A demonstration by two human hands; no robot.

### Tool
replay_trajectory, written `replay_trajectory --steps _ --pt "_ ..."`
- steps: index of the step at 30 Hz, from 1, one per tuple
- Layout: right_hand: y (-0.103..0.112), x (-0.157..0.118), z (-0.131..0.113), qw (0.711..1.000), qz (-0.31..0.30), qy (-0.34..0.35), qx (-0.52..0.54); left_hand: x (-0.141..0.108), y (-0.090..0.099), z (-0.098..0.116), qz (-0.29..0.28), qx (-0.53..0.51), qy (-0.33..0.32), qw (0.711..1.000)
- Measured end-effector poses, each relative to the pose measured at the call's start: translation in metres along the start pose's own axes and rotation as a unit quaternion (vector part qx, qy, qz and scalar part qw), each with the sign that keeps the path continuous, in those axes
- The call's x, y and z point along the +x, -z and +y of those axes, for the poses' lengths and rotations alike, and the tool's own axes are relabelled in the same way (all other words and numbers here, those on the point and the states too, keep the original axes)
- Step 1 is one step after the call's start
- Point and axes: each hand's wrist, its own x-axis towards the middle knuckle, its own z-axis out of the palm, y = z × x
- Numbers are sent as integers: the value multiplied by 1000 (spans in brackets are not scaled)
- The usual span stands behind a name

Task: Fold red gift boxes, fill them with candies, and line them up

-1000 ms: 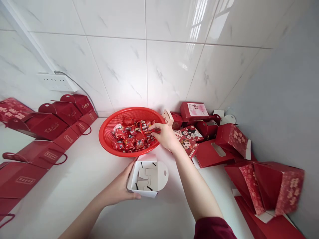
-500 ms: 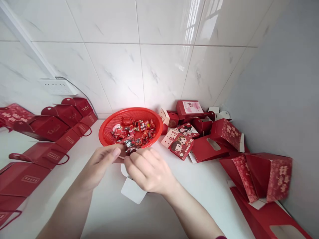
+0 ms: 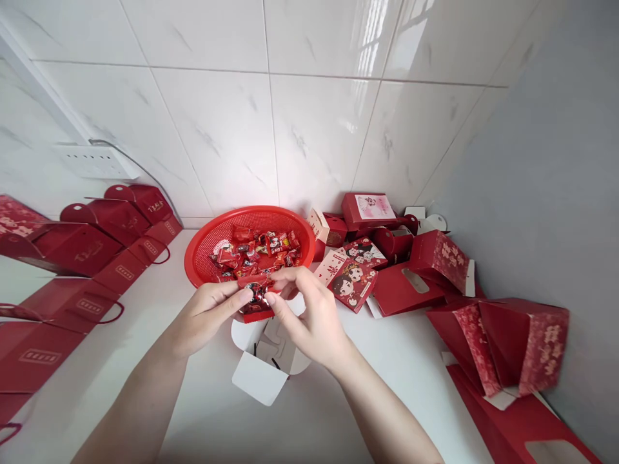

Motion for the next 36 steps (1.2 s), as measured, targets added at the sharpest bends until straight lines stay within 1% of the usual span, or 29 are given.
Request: replay_trajectory --steps 2,3,6,8,10,12,13,15,17,20,22,23,24,26,28,30,31,33,34,36 --pt "0 1 4 995 -41 -73 49 0 -2 1 -23 49 -2 999" --pt "0 2 6 991 -62 -91 70 0 -3 2 -34 75 -2 997" --pt "2 4 10 988 -95 -95 77 1 -7 5 -54 128 3 990" --pt "6 4 12 989 -101 -94 52 2 -9 6 -38 153 4 987" --pt "12 3 14 990 -96 -104 28 1 -10 3 -4 198 2 980" --pt "20 0 16 988 -95 -120 9 -1 -10 -5 21 265 8 964" --pt "24 -2 17 986 -104 -127 0 -2 -10 -10 22 298 17 954" --pt "31 -6 17 981 -139 -136 -17 -4 -11 -23 10 347 40 937" --pt "33 -9 17 973 -180 -140 -26 -6 -13 -36 -8 367 63 928" --pt "27 -13 18 962 -232 -130 -61 -8 -19 -49 -37 351 104 930" --pt "19 -15 19 950 -267 -111 -123 -10 -25 -56 -56 324 128 936" --pt "15 -17 20 939 -287 -102 -160 -11 -29 -60 -56 313 134 939" --pt "10 -18 21 927 -307 -95 -195 -13 -33 -65 -47 304 134 942" --pt "1 -20 23 903 -347 -85 -238 -16 -41 -75 -6 292 123 948" --pt "-7 -20 26 886 -384 -80 -246 -19 -48 -86 48 269 113 955" --pt "-17 -20 29 865 -432 -86 -240 -21 -52 -95 85 223 107 965" --pt "-22 -19 30 849 -461 -94 -241 -22 -53 -99 94 198 105 970" --pt "-32 -19 34 816 -509 -112 -252 -23 -53 -104 95 161 101 977" --pt "-36 -19 36 803 -521 -121 -261 -23 -53 -106 90 151 99 980" --pt "-44 -20 39 790 -526 -139 -282 -24 -53 -108 82 138 97 982"
